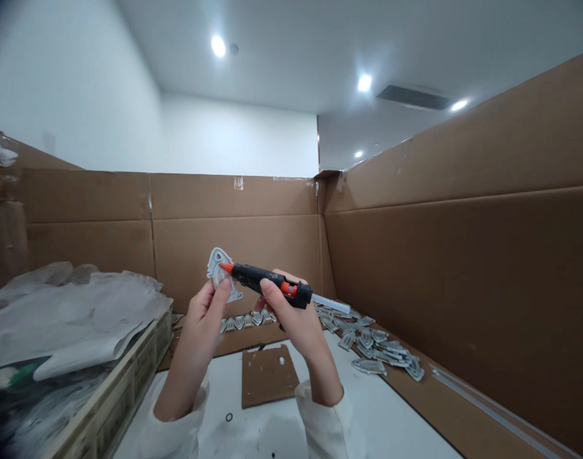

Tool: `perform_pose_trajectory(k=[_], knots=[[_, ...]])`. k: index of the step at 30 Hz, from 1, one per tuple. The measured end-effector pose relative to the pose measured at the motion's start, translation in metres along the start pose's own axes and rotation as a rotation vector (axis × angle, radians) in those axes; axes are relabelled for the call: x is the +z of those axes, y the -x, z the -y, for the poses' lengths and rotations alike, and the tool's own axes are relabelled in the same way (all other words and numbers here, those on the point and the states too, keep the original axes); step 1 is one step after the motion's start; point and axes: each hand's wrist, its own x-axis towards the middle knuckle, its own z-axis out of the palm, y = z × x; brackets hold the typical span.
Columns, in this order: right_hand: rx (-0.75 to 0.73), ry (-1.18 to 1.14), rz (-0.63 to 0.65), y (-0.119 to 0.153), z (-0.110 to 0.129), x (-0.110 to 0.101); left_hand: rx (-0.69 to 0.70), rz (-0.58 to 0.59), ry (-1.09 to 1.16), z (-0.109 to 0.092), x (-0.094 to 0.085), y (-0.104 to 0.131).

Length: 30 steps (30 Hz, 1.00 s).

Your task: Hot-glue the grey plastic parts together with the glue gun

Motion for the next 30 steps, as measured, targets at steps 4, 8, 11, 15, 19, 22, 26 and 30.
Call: perform_pose_trajectory(k=[4,8,11,15,19,22,26,30], knots=[[-0.015,0.003,-0.006,0.0,-0.001,-0.0004,0.0,-0.001,0.007,-0.0007,-0.0005,0.0],[-0.001,0.012,-0.029,-0.0008,-0.0034,0.0002,-0.002,-0.002,0.017,0.0008,-0.0003,0.0009],[0.0,0.002,-0.044,-0.001,-0.0039,0.001,-0.005,0.004,0.021,0.0004,0.0002,0.0012],[0.005,0.016,-0.055,-0.0007,-0.0012,0.002,0.004,0.0,0.008,-0.0014,0.0005,0.0009],[0.014,0.048,-0.067,-0.0006,0.0001,0.0019,-0.003,0.008,0.018,-0.0009,0.0003,0.0012],[0.014,0.054,-0.068,-0.0012,-0.001,0.0013,-0.015,0.02,0.031,0.0007,0.0004,0.0016],[0.033,0.062,-0.08,-0.002,-0.0019,0.001,-0.011,0.023,0.017,0.0012,0.0009,0.002],[0.056,0.071,-0.101,-0.0018,-0.0018,0.0011,0.0,0.009,0.029,0.0005,0.0011,0.0025]])
